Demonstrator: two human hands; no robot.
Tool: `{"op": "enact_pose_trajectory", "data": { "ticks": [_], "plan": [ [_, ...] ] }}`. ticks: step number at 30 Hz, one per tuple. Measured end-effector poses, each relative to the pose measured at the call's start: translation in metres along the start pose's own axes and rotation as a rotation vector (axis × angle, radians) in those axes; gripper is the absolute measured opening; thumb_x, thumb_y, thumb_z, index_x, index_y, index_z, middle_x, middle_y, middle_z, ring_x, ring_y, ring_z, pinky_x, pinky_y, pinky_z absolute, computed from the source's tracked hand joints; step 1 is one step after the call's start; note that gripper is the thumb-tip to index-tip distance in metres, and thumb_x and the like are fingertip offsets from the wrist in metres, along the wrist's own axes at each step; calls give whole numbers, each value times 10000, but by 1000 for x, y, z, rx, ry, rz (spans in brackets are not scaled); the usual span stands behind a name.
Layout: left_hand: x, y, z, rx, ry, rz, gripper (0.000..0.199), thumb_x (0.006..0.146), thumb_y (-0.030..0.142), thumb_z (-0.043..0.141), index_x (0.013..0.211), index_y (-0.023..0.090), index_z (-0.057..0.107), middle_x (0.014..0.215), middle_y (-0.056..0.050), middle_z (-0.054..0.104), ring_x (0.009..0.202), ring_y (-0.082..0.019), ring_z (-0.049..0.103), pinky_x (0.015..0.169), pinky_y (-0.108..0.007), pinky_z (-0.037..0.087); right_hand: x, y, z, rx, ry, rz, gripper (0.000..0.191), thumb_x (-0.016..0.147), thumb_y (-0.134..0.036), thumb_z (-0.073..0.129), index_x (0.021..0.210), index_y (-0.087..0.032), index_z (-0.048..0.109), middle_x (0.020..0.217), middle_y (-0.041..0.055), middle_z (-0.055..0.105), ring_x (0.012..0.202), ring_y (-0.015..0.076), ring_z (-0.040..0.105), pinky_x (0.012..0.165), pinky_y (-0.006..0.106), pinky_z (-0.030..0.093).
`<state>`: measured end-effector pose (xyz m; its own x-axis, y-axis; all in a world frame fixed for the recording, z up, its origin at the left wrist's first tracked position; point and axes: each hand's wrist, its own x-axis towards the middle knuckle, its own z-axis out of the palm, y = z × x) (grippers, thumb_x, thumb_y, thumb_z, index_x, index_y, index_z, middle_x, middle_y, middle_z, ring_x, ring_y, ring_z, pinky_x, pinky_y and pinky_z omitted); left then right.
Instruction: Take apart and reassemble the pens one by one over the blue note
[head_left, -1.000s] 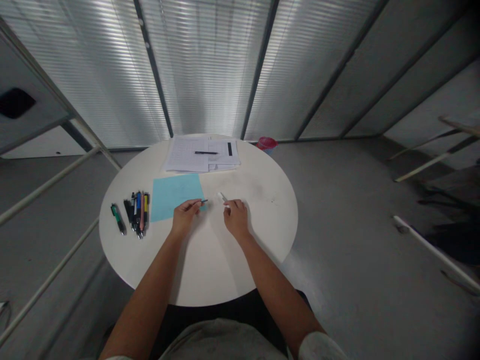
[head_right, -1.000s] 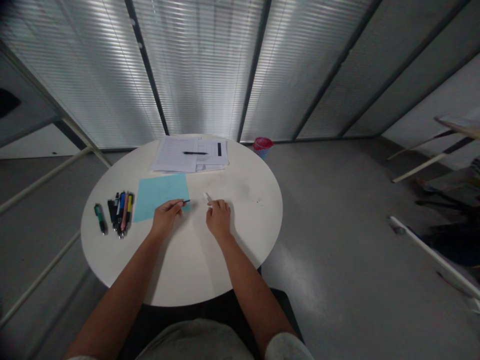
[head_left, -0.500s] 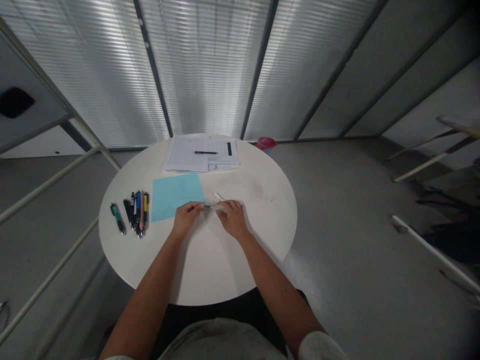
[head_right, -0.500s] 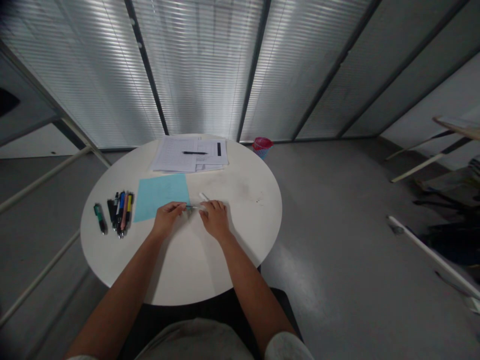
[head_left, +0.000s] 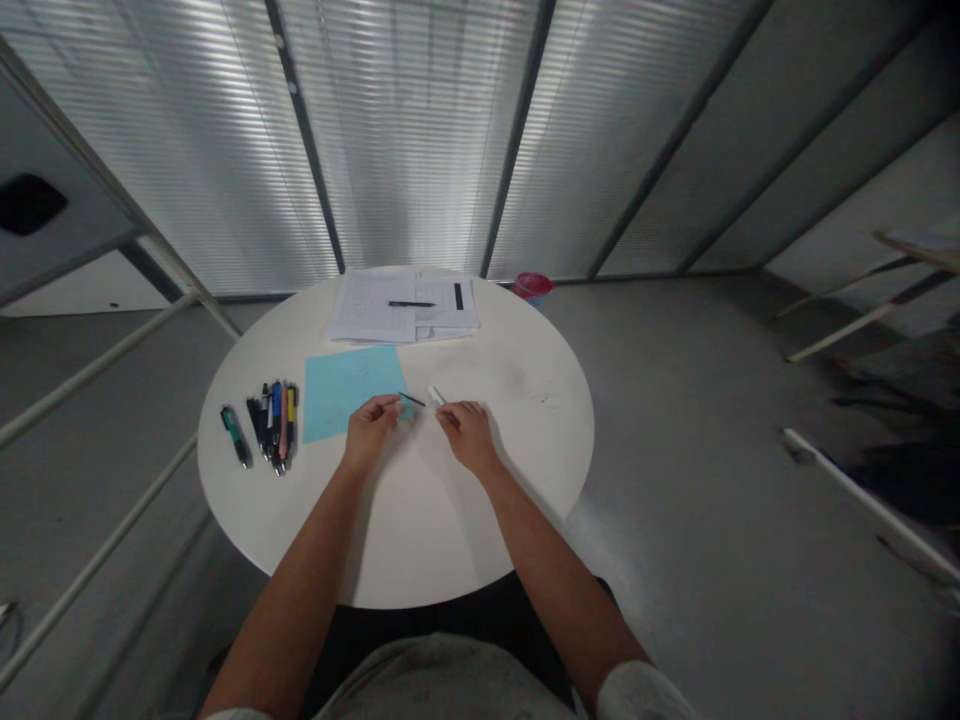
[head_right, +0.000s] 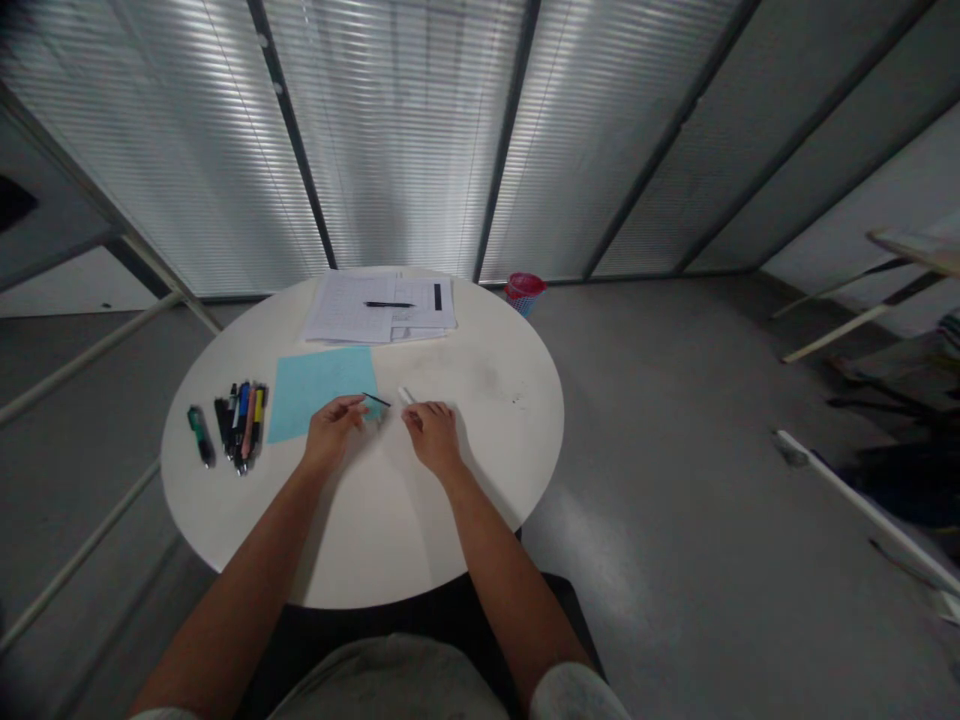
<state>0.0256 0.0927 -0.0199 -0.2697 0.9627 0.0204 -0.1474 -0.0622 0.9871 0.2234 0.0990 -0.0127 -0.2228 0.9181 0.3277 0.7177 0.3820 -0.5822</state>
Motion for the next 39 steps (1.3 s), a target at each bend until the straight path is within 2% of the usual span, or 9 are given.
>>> {"op": "enact_pose_trajectory", "data": {
  "ticks": [5,8,10,13,17,20,26,35,39],
  "plan": [
    [0,4,-2,-263,20,26,185,679,259,708,839,169,731,691,-26,634,577,-110,549,571,-256,415,0,1,0,-1,26,13,133,929,-284,572,912,-216,684,953,32,703,949,193,571,884,320,357],
    [2,9,-9,-250,101,96,135,690,242,634,786,190,714,632,-2,590,571,-110,528,564,-252,402,-1,-1,-2,-30,43,24,139,930,-287,565,909,-217,683,945,39,691,957,201,559,884,327,355],
    [3,11,-17,-83,196,147,141,710,234,582,783,207,700,628,5,582,571,-117,515,577,-263,408,-2,-2,-2,-68,51,42,141,931,-288,560,908,-218,680,942,44,681,962,204,548,880,332,348],
    [6,11,-27,428,305,206,206,734,216,535,857,197,699,711,-22,628,642,-156,550,662,-316,447,-2,-4,0,-142,68,72,128,923,-298,573,917,-220,674,956,51,666,976,214,526,883,347,330],
    [5,8,-28,1014,188,285,276,768,234,507,925,161,722,865,-101,672,833,-241,602,810,-395,449,-3,-6,2,-219,70,78,108,904,-301,598,943,-224,663,984,61,647,1002,232,503,890,368,319],
    [5,6,-24,1188,107,279,292,798,271,501,940,180,738,916,-112,679,883,-267,609,820,-397,440,-3,-7,2,-241,57,78,98,889,-291,613,951,-234,662,988,63,633,1012,245,489,879,373,328],
    [5,5,-25,1179,111,250,313,817,262,478,961,184,746,914,-94,686,878,-243,617,824,-361,435,-1,-2,3,-87,91,88,162,838,-264,651,998,-253,673,1018,52,622,1015,241,513,912,388,370],
    [7,4,-25,1166,112,255,302,825,265,489,950,190,754,914,-96,693,884,-253,621,814,-367,430,6,24,3,524,396,294,185,780,-196,506,905,-194,642,949,46,608,854,168,584,779,306,477],
    [6,5,-25,1168,109,257,294,829,260,494,953,187,749,908,-94,688,876,-250,619,821,-369,431,6,28,4,562,426,318,187,763,-197,488,878,-187,635,902,37,619,836,165,585,779,304,469]
  ]
}}
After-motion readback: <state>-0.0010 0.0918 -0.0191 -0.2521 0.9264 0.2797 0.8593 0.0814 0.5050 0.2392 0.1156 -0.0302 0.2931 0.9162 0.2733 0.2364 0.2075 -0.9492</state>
